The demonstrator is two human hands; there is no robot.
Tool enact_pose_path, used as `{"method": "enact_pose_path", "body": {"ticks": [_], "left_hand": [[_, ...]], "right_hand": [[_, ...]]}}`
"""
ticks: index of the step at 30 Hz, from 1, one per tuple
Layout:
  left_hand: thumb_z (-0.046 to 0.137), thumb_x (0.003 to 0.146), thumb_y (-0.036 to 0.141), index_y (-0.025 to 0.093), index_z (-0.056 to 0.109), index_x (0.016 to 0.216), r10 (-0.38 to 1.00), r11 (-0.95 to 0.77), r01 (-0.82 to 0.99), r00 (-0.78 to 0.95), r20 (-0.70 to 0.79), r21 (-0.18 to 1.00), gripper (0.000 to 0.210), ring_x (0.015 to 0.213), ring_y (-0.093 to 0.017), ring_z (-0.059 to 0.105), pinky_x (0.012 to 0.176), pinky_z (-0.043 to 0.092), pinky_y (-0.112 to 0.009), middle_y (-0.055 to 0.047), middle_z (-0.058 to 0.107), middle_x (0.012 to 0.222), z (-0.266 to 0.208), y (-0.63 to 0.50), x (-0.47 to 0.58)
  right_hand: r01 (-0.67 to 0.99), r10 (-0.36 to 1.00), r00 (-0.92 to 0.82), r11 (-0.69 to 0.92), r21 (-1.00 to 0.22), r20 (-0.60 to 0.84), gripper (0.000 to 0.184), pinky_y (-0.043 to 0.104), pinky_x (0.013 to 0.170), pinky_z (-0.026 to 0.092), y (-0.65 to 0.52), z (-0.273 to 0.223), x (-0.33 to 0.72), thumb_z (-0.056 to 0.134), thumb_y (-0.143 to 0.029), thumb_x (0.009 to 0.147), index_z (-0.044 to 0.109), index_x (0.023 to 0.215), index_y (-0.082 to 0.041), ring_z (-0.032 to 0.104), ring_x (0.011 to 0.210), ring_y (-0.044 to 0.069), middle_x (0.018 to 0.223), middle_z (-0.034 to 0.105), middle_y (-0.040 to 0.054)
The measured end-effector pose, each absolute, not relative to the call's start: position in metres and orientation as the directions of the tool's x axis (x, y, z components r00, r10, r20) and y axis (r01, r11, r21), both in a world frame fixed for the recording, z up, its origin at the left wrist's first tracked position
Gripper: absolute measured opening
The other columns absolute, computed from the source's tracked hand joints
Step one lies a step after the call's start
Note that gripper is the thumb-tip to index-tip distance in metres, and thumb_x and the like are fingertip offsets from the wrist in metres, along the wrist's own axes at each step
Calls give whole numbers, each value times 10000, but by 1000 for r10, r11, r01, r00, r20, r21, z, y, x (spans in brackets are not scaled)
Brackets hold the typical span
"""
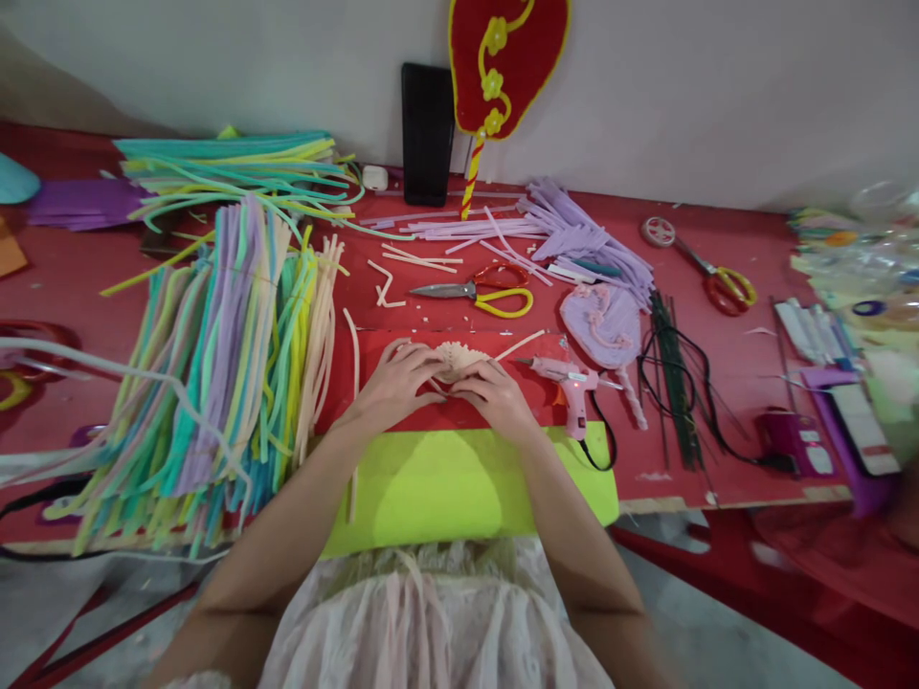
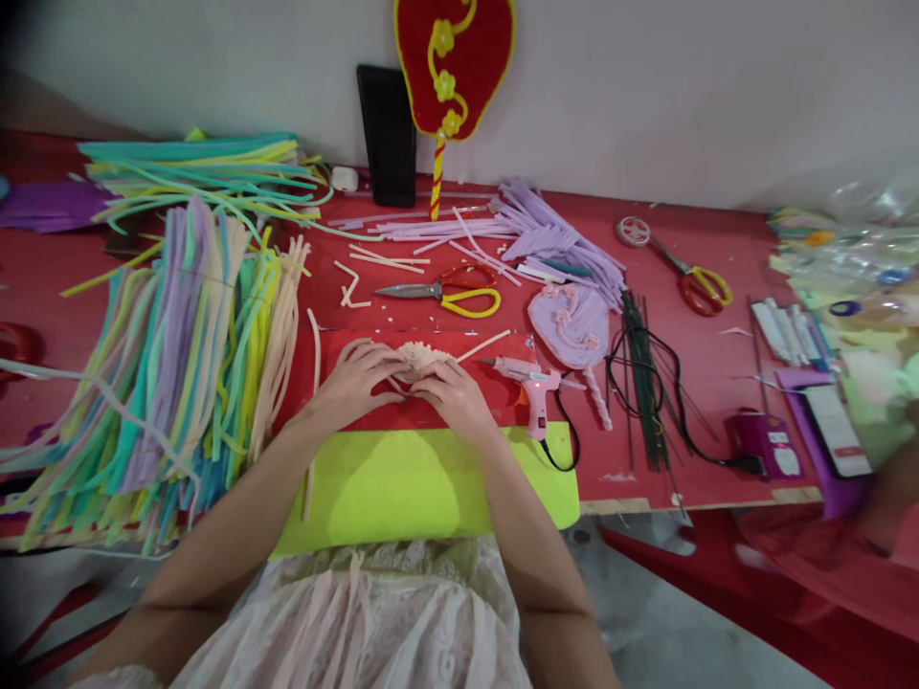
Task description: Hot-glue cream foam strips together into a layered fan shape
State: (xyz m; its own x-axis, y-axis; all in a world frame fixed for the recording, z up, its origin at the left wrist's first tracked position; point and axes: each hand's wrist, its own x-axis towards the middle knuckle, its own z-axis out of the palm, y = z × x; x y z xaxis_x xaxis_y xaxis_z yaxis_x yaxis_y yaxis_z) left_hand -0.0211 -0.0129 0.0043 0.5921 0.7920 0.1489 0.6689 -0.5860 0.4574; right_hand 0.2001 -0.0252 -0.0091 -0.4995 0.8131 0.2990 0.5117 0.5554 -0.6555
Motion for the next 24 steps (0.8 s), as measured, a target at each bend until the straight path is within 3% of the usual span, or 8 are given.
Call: {"method": "enact_pose_path", "body": {"ticks": [8, 17, 24], "left_hand": [[636, 849, 384, 228, 631, 1140, 808, -552, 656, 574, 135, 515, 331, 1124, -212, 523, 1078, 265, -442, -46, 633, 1165, 5, -15, -18], [616, 873, 254, 212, 628, 1047, 817, -552, 655, 547, 180, 516, 180, 1074, -192, 541, 1017, 318, -407, -32, 645, 1121, 2, -15, -14], [608, 877, 256, 213, 620, 939, 833, -538, 665, 516, 202, 519, 76, 1042, -187, 561, 1021, 332, -426, -23, 656, 1093, 1, -17, -12]], "right_hand": [[533, 841, -455, 520, -667, 293, 174, 334, 865, 488, -26, -3, 204, 533, -247, 924, 705, 949, -246, 586, 933, 172, 973, 644, 48], [532, 870, -385, 481, -697, 306, 164, 349, 876, 494, -30, -9, 203, 525, -243, 928, 688, 924, -240, 587, 939, 177, 958, 627, 52], [592, 866, -356, 499, -633, 350, 157, 350, 844, 510, -39, -16, 202, 534, -229, 922, 689, 945, -239, 586, 919, 190, 941, 642, 60]]}}
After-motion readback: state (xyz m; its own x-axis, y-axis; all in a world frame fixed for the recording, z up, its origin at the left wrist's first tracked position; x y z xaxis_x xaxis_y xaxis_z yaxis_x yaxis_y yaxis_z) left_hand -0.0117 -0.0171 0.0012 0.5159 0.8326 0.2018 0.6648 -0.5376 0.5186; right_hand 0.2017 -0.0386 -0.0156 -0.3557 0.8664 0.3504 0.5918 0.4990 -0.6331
